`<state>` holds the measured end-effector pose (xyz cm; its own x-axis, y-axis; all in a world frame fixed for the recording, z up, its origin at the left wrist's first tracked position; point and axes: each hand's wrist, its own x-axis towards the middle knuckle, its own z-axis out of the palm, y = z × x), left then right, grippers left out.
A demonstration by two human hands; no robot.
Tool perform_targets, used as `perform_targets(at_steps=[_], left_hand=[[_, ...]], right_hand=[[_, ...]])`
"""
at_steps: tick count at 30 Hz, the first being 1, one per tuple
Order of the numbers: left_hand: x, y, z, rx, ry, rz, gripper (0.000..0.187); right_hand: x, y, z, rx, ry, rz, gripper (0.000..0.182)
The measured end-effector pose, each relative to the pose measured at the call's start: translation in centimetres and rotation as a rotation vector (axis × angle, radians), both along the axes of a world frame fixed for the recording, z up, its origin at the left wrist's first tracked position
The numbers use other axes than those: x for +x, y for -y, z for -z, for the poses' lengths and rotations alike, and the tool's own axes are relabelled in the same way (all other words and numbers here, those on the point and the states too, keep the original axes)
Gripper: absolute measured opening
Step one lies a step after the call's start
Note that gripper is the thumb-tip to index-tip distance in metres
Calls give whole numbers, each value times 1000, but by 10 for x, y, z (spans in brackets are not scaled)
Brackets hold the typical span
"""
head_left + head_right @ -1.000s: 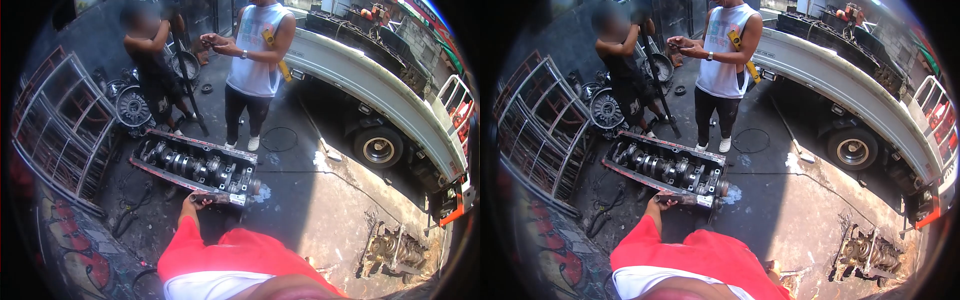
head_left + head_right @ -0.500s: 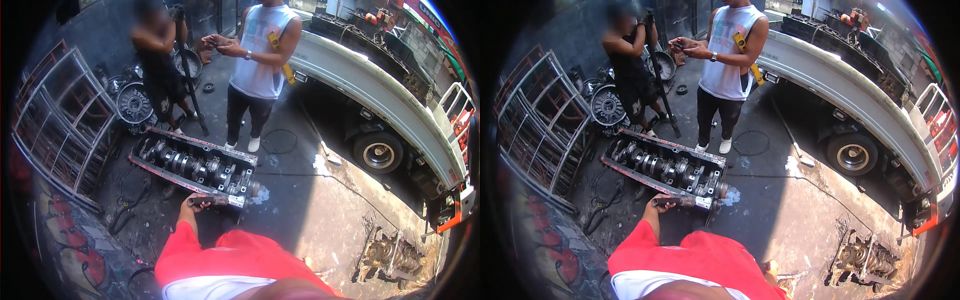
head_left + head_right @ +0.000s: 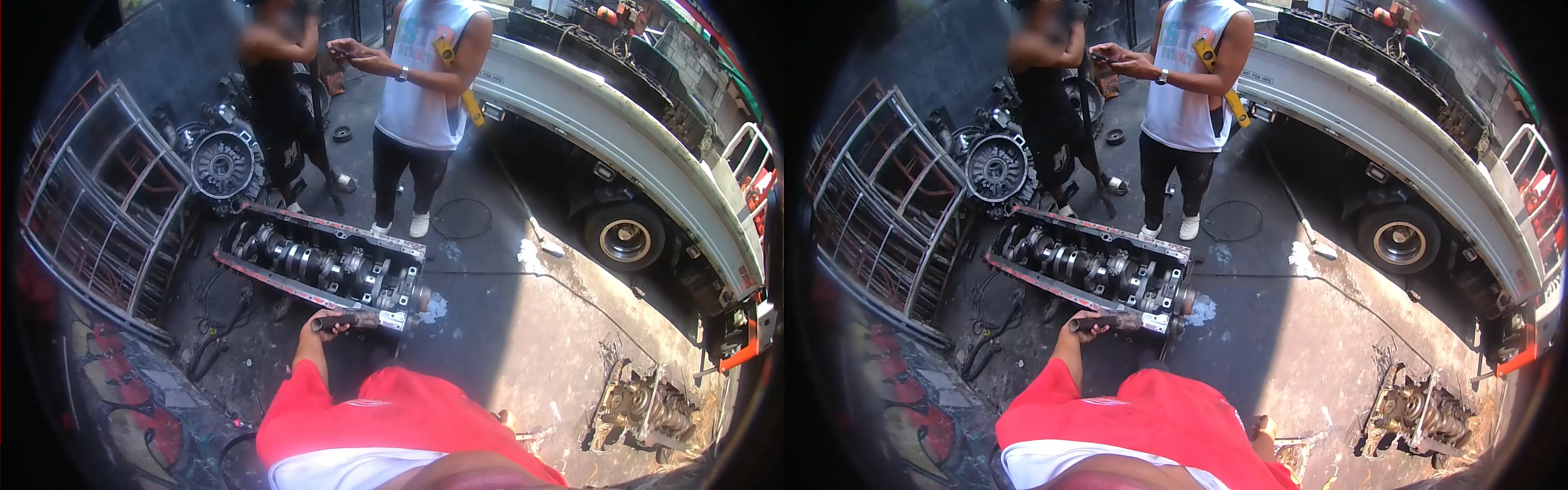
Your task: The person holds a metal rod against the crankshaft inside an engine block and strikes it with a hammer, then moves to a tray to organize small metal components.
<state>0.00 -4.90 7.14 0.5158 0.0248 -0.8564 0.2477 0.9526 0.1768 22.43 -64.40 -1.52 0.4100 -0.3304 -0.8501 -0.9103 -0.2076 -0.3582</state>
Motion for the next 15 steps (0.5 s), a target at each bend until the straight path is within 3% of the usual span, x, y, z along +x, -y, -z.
perform_targets(at_steps=[14,15], left_hand=[[13,-16,9,-15,45,15,40],[13,-19,11,-100,41,6,41]], right_hand=[[9,-10,-6,-81,-4,-39,14],[13,-12,-8,-95,-3,-42,14]])
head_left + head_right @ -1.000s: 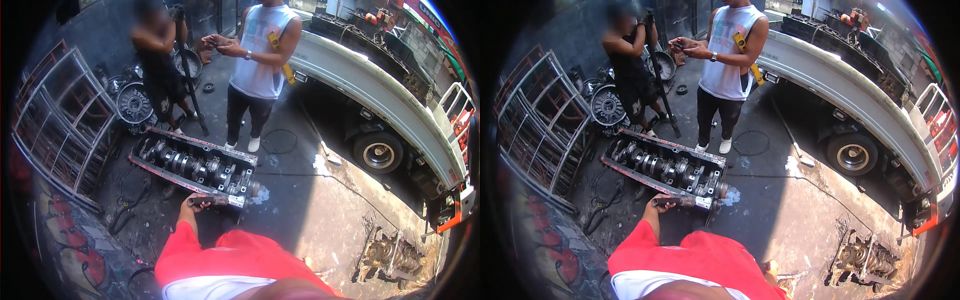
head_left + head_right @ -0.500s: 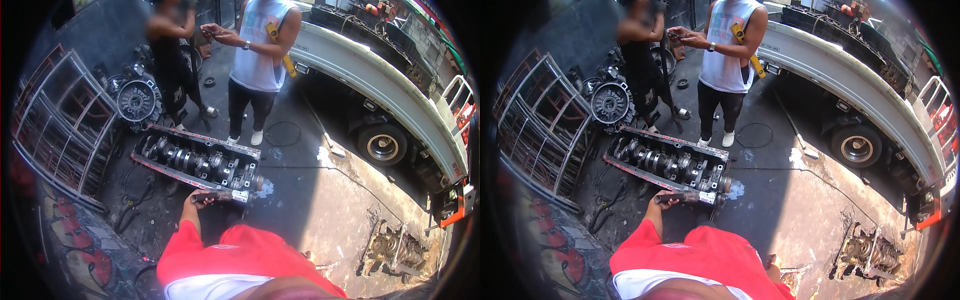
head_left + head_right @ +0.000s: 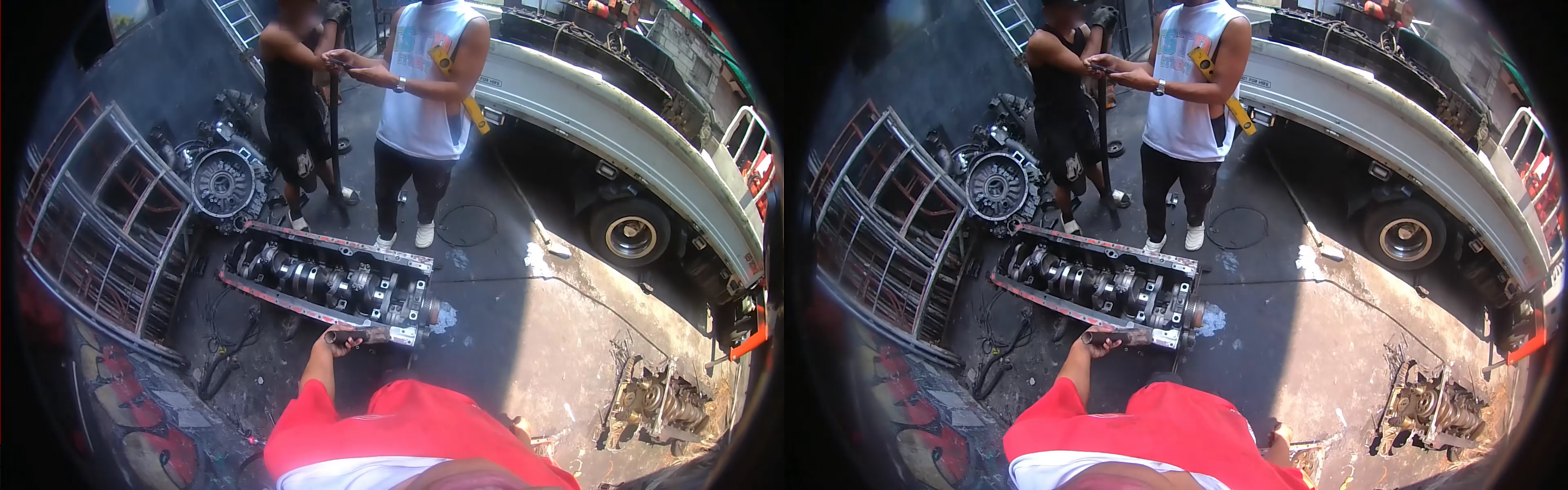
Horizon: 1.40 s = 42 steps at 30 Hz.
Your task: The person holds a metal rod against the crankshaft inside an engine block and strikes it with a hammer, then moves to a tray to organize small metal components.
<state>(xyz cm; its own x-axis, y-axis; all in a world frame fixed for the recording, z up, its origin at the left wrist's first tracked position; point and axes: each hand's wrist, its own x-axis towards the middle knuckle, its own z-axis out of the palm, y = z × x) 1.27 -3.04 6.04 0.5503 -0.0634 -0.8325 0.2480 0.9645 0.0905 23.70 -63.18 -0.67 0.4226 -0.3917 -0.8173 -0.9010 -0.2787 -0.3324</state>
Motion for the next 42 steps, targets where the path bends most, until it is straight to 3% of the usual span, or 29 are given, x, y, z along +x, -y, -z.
perform_targets(at_steps=[2,7,10,16,21,23,25,28,37,42], left_hand=[[3,4,-15,-99,-18,-38,42],[-17,-8,13,-230,35,-26,46],[-9,-17,16,-279,16,50,41],[39,-41,-3,-210,-87,193,32],[72,-63,-13,-189,-130,389,28],[81,-69,-10,-201,-144,412,30],[89,-77,-9,-400,-158,433,32],[88,-75,-14,-297,-144,447,35],[85,-75,-4,-364,-129,418,37],[81,-68,-10,-266,-151,367,37]], right_hand=[[5,-7,2,-26,-5,-7,14],[1,-42,8,-55,-14,-30,14],[-19,-78,6,62,11,50,16],[-53,-114,31,83,92,53,16],[-62,-150,-8,13,-10,136,18],[-69,-150,-8,24,40,17,17],[-83,-157,-7,65,49,108,17],[-94,-159,-1,97,56,223,17],[-97,-132,48,62,85,142,18],[-87,-103,70,73,126,147,18]])
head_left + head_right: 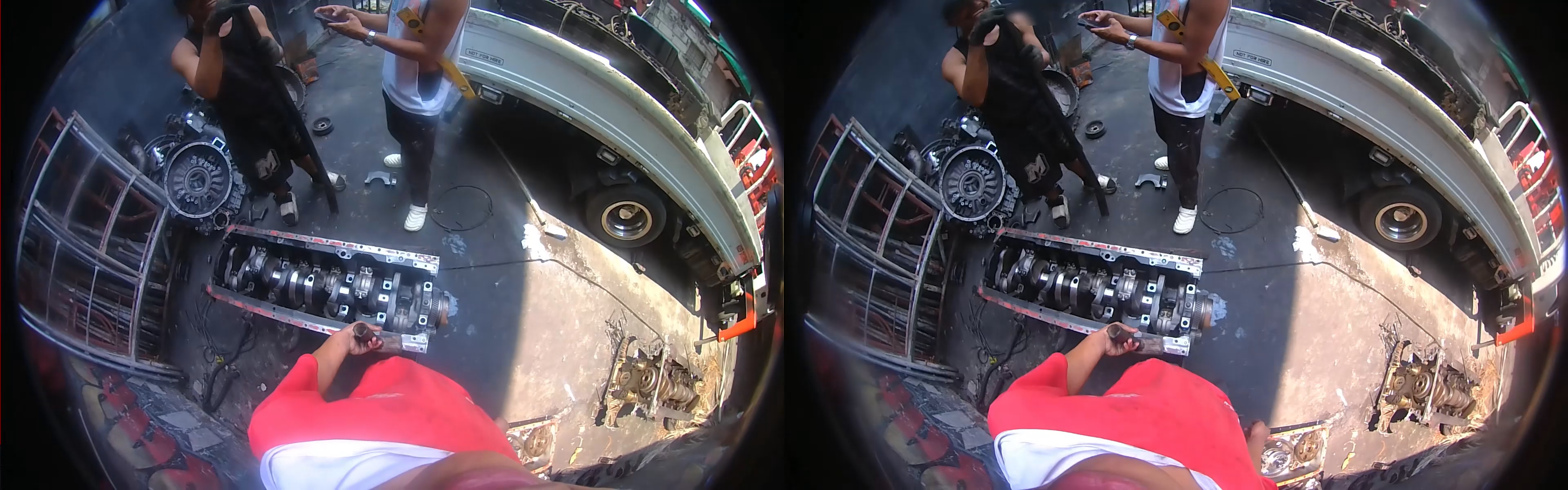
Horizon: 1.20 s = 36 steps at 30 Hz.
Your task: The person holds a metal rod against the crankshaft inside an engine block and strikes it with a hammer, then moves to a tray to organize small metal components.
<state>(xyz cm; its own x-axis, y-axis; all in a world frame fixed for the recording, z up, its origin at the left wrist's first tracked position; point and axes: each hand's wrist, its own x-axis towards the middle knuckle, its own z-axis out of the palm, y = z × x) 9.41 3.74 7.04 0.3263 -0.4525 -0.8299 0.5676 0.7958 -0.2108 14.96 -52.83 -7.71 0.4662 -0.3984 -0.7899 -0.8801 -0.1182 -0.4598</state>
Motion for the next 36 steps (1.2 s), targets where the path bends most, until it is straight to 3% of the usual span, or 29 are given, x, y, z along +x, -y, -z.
perform_targets(at_steps=[5,8,11,14,20,26,29,32,36], left_hand=[[-10,10,0,40,8,-33,37],[-18,14,0,41,31,-32,35],[-23,19,1,123,51,-28,36],[-24,24,0,165,66,-12,34],[-20,32,-2,186,13,-86,32],[-26,30,-1,182,41,-106,32],[-29,27,1,136,35,-112,34],[-33,25,8,122,55,-120,38],[-37,26,7,136,63,-107,39]], right_hand=[[34,-30,-113,-22,-15,-212,18],[33,-20,-98,-7,-16,-86,19],[25,-21,-111,-79,-35,-194,19],[21,18,-27,-86,-39,-420,19],[34,46,47,-39,-14,-285,19],[55,-1,-64,-39,154,-534,15],[64,-21,-92,0,82,-390,15],[70,-36,-103,60,-25,-166,14],[60,-30,-79,-16,13,-273,15]])
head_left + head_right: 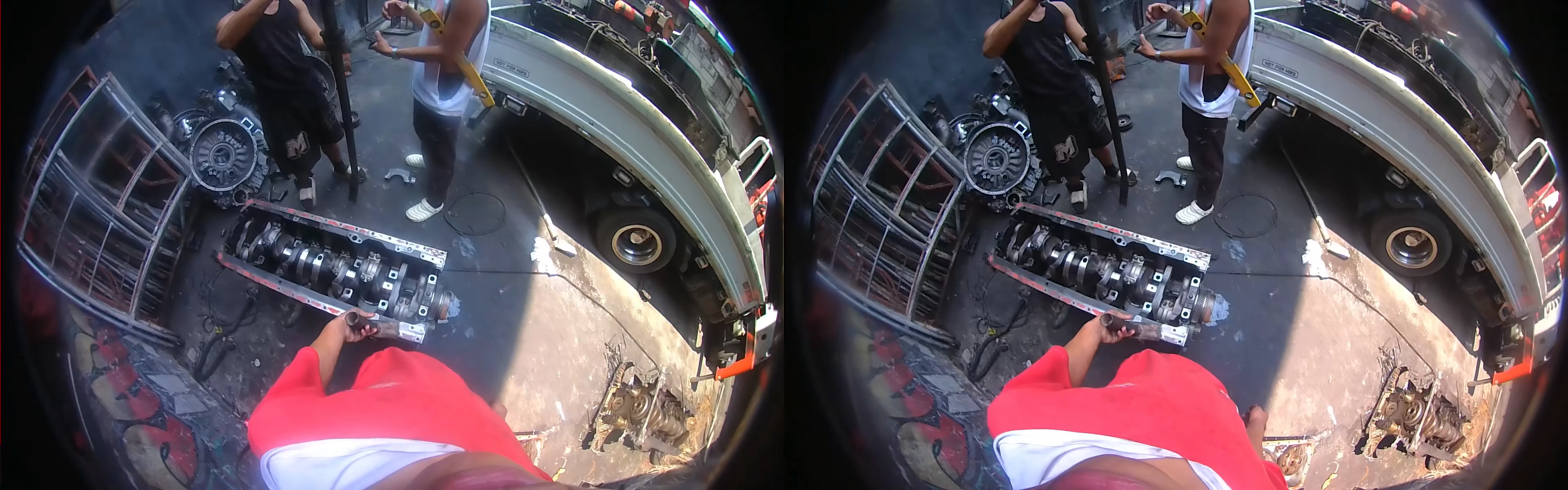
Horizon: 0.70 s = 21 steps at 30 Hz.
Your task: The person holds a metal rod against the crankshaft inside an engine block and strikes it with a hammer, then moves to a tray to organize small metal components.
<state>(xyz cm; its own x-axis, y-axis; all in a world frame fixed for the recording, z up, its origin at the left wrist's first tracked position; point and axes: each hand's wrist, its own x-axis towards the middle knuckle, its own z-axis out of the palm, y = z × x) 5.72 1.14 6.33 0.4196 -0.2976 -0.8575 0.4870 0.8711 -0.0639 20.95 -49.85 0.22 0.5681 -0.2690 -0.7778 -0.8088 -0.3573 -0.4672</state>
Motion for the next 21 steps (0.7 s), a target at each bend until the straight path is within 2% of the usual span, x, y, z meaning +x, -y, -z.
perform_targets(at_steps=[2,4,7,9,11,14,15,17,21], left_hand=[[-1,1,-5,26,-16,19,36],[-1,-1,0,20,-24,12,36],[9,4,-7,2,-34,17,35],[16,9,-13,58,-88,26,34],[17,8,-8,45,-70,1,33],[17,6,-5,38,-52,-11,31],[16,6,-4,39,-52,-2,30],[14,8,-1,43,-63,15,30],[8,10,2,29,-7,52,29]], right_hand=[[2,16,52,24,-84,51,19],[5,7,40,-16,-69,-40,20],[-6,-4,-17,-153,-26,-237,24],[-9,0,-11,-201,-12,-297,25],[-6,25,54,-26,-94,-58,25],[-6,36,73,82,-79,53,24],[-7,32,58,83,-77,56,24],[-8,10,-7,-98,1,-161,24],[-6,11,-6,-74,-10,-137,23]])
